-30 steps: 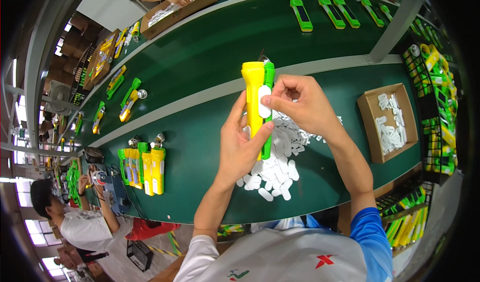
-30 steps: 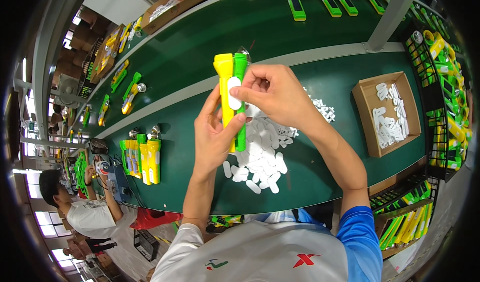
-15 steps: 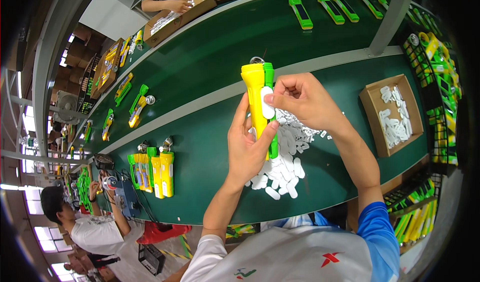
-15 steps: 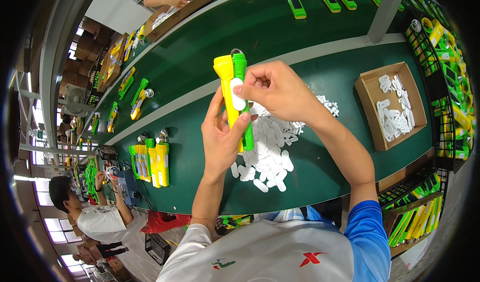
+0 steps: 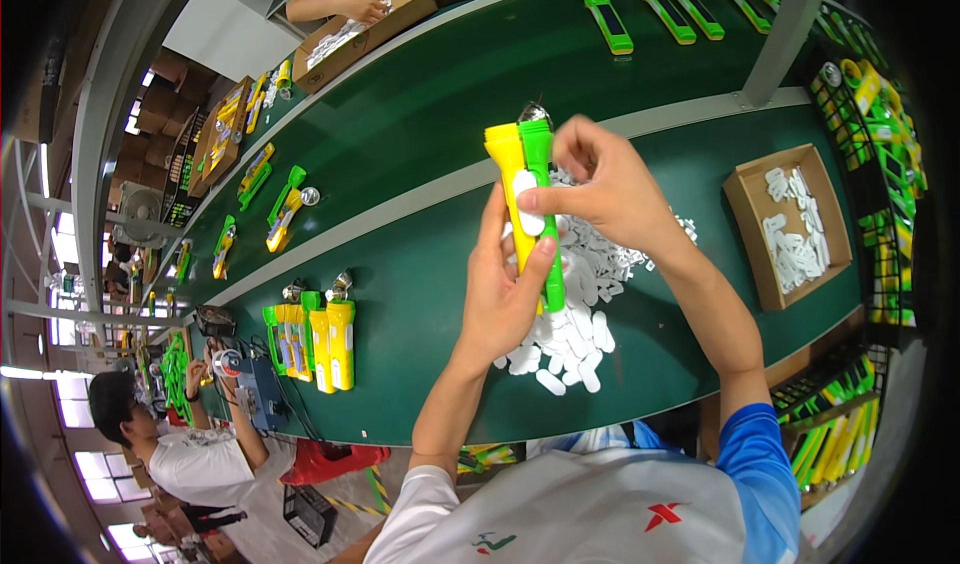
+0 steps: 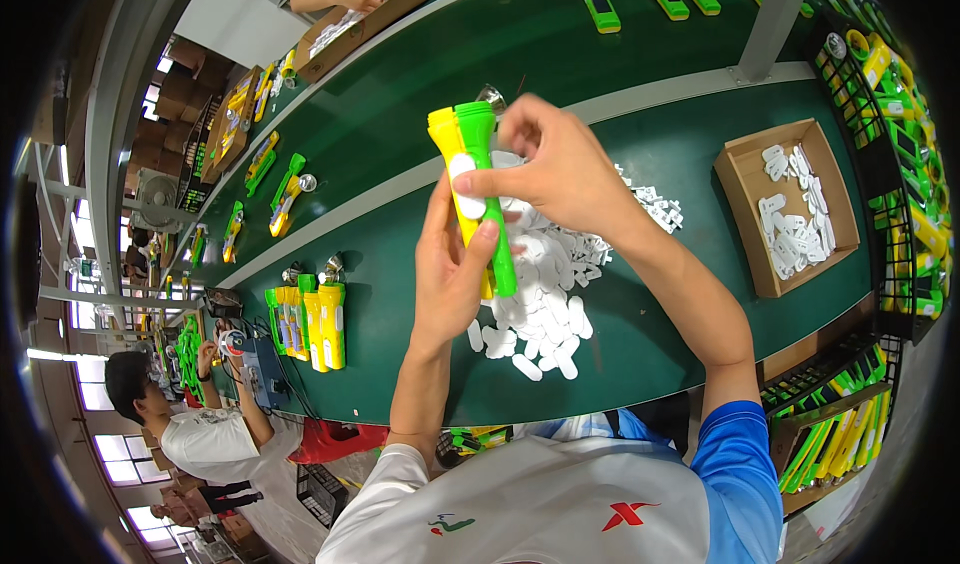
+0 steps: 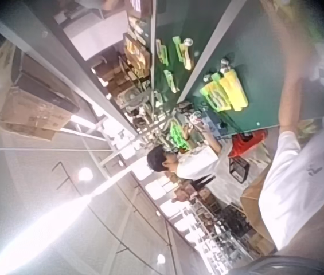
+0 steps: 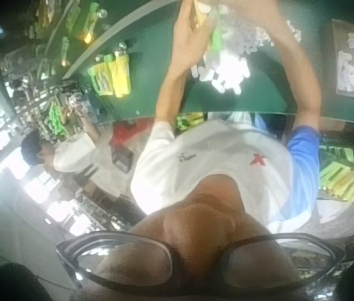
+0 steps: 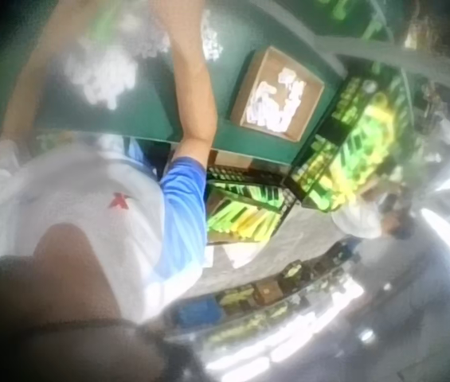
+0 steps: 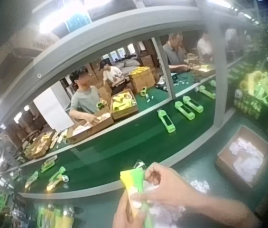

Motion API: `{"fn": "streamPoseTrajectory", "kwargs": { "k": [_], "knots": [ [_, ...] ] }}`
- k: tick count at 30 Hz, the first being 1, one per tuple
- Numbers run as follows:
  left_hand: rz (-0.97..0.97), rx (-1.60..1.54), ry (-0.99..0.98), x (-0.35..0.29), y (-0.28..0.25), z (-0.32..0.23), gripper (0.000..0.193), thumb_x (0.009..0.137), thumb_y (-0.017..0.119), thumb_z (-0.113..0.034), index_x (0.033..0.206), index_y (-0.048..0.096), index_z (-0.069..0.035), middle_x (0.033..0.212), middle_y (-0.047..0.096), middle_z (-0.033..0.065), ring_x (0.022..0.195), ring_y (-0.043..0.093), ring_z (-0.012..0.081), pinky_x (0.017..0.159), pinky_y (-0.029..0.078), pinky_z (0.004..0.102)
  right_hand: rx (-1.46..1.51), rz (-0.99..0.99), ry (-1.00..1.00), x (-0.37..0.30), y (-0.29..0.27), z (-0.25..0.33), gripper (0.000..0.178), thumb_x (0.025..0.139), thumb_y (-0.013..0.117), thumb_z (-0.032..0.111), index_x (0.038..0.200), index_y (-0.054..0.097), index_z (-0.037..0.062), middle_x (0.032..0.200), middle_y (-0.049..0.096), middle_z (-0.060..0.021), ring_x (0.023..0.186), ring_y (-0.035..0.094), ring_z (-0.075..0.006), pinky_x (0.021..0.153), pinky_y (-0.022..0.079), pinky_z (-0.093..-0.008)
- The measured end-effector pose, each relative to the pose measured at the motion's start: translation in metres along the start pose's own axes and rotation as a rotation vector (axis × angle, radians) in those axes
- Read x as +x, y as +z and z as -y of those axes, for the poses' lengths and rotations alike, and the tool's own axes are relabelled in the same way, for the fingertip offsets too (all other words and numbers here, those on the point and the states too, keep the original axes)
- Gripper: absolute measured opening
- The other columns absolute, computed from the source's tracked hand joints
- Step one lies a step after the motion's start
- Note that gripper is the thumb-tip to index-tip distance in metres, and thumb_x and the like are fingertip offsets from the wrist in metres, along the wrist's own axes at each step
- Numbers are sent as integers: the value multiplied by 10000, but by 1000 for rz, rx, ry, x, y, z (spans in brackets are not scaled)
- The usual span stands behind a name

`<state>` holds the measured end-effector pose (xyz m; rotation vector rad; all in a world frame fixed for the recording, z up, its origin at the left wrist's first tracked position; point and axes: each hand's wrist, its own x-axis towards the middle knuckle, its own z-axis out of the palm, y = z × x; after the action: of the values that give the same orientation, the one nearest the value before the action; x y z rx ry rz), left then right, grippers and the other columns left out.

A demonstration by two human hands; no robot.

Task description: The person assembles flashlights along an assembly line by inserting white plastic components into flashlight casing halves, joining the casing halves together, and placing flashlights onto the conveyor belt.

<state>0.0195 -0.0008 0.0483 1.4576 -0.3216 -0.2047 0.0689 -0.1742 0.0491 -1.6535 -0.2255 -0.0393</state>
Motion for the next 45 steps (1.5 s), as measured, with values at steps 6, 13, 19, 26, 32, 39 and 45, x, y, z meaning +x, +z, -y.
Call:
{"fn": "streamPoseTrajectory", "kwargs": {
  "k": [6,13,19,26,32,39,45],
  "knots": [
    [19,-88,-35,4,0,10,593,1006,547,-155,1513,270,-24,1240,560,123,1000,662,197,761,607,319,130,24,-130,1,2,15,716,754,849,255,1325,479,32,1269,538,-143,1107,577,-238,824,535,-327],
    [-28,-4,10,4,-1,1,711,970,613,-114,1539,213,33,1422,483,160,1190,563,175,959,484,295,91,53,-144,6,-8,13,535,794,812,236,1207,547,24,1132,608,-82,1032,612,-193,823,533,-311],
    [-19,-8,-96,6,-5,-2,673,974,630,-139,1511,277,61,1391,516,167,1177,576,179,924,510,298,82,126,-135,8,-13,10,415,795,817,201,1076,564,32,1027,630,-53,971,625,-152,891,511,-323],
    [-33,-87,-77,6,-9,2,625,997,598,-168,1494,300,66,1396,511,167,1215,552,190,978,479,310,172,99,-46,6,-8,12,368,788,826,117,1025,557,32,997,635,-58,905,636,-124,843,530,-303],
    [-27,-42,-76,3,-6,-1,592,997,586,-169,1486,315,24,1358,536,161,1198,544,175,991,453,328,235,46,-5,4,1,11,367,798,826,123,1025,555,24,977,633,-51,872,633,-107,804,538,-280],
    [38,116,-100,2,-11,8,576,1023,539,-195,1499,255,-41,1175,556,99,907,592,121,725,519,279,178,36,-50,6,3,4,266,863,761,113,1017,570,11,965,626,-59,896,628,-105,795,535,-268],
    [46,195,-78,2,-11,7,579,1040,492,-211,1515,204,-51,1169,538,104,933,579,141,759,521,304,93,95,-44,6,2,10,252,893,731,106,1069,584,3,956,631,-60,901,630,-106,806,527,-271]
  ]
}}
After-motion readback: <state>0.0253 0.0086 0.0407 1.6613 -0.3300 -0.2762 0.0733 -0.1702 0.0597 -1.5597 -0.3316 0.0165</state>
